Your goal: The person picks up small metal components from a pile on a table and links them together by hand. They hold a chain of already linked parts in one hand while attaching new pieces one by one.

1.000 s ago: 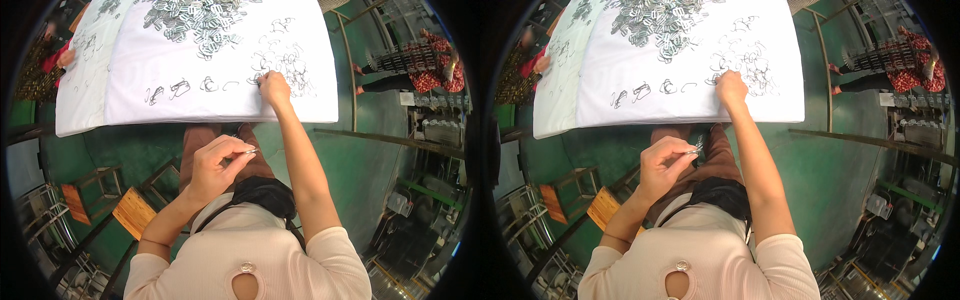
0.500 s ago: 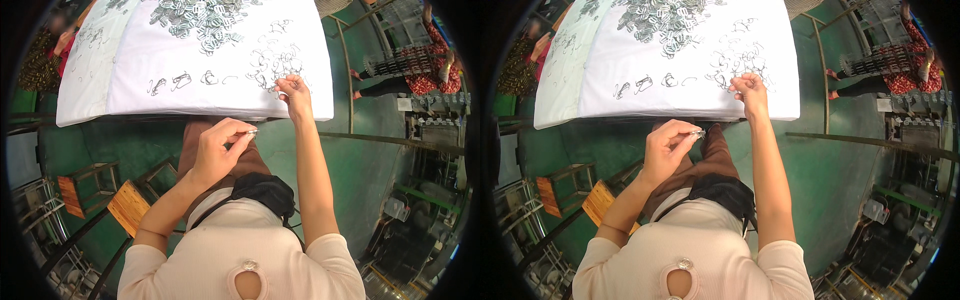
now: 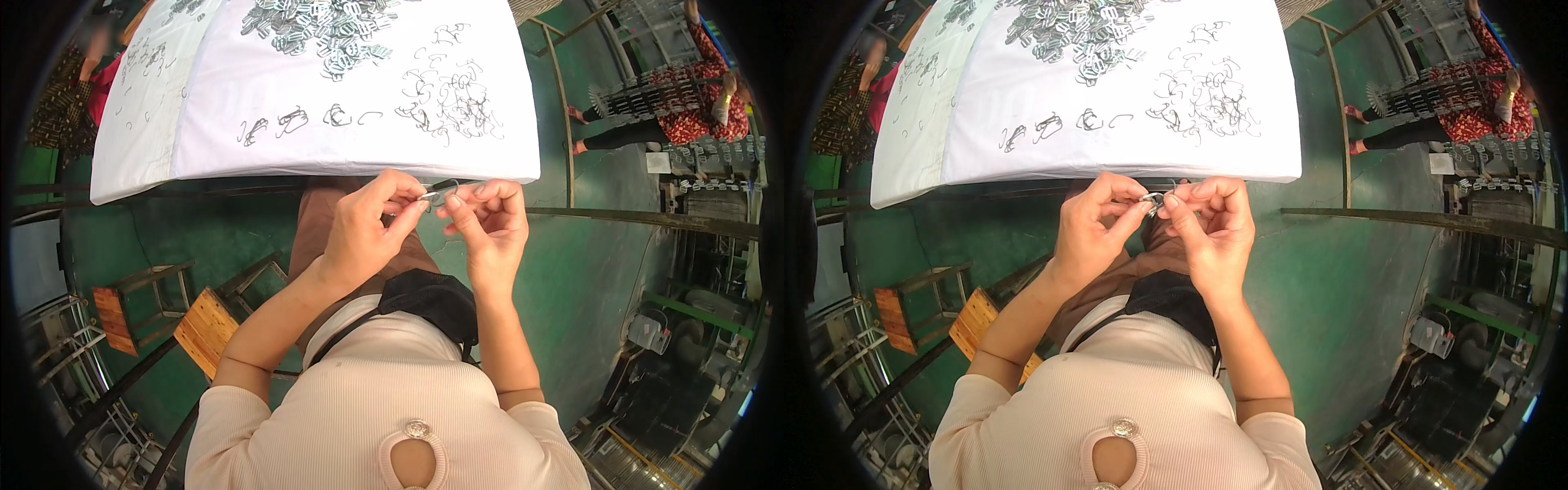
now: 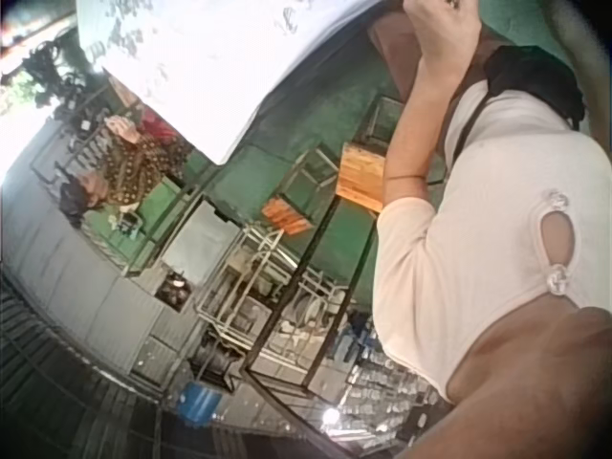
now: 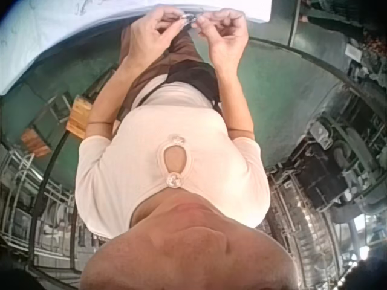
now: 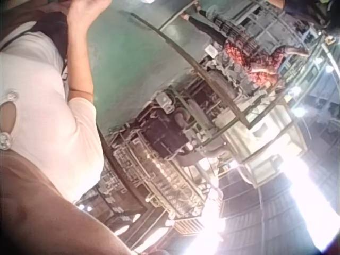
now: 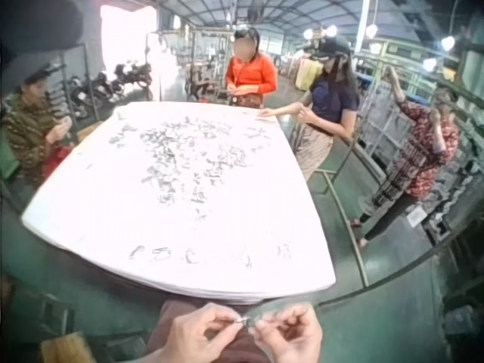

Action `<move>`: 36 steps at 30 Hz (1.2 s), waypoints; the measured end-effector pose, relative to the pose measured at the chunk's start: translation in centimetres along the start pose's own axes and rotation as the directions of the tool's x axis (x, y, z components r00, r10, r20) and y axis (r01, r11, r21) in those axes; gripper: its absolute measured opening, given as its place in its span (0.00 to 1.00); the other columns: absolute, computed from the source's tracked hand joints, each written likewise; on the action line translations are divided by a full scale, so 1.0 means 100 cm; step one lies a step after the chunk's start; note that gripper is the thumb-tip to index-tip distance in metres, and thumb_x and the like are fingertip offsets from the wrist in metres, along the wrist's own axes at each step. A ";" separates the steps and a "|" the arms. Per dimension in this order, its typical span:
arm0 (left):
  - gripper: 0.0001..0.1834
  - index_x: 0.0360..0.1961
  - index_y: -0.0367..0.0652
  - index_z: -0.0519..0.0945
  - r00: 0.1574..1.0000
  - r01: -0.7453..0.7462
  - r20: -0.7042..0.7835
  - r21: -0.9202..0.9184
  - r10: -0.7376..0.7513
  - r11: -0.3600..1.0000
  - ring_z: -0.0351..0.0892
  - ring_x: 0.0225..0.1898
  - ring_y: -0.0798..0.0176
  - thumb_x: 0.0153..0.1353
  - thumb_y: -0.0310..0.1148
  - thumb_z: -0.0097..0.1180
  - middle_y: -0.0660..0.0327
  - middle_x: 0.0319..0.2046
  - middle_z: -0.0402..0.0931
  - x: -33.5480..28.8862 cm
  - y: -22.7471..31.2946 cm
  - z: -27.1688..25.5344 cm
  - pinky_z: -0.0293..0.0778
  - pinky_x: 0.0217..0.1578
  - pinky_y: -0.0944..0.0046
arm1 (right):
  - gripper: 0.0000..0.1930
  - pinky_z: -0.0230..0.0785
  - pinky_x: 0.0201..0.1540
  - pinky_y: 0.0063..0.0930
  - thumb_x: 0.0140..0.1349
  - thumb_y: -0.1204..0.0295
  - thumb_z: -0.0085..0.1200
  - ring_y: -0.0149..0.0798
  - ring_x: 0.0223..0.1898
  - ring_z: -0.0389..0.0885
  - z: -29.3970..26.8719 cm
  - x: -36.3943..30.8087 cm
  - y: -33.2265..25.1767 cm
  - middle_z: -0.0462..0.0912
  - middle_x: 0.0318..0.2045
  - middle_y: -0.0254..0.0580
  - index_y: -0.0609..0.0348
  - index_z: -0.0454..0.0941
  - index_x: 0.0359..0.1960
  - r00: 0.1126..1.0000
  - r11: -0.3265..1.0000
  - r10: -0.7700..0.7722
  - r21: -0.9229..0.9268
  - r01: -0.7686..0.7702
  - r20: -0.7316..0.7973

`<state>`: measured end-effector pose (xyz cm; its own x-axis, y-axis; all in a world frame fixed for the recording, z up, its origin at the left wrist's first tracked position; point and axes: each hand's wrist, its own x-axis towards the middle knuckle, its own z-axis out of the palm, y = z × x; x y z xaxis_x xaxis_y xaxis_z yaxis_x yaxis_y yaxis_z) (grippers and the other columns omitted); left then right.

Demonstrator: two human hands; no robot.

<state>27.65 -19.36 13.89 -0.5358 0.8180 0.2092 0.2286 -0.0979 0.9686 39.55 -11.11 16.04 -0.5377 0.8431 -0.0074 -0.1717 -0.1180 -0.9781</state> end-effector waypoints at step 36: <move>0.18 0.41 0.43 0.79 0.987 0.058 0.040 0.812 -0.154 0.581 0.78 0.35 0.53 0.46 0.32 0.65 0.52 0.39 0.76 0.217 -0.178 -0.098 0.73 0.37 0.60 | 0.14 0.72 0.27 0.19 0.50 0.89 0.57 0.28 0.26 0.77 -0.015 0.018 0.043 0.80 0.30 0.51 0.62 0.64 0.32 0.880 0.855 -0.474 -0.243 0.459 -0.004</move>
<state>4.03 -5.41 2.45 -0.5318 0.8453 0.0520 0.7617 0.4505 0.4657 39.09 -9.27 11.50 -0.3888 0.8004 0.4563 -0.1929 0.4136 -0.8898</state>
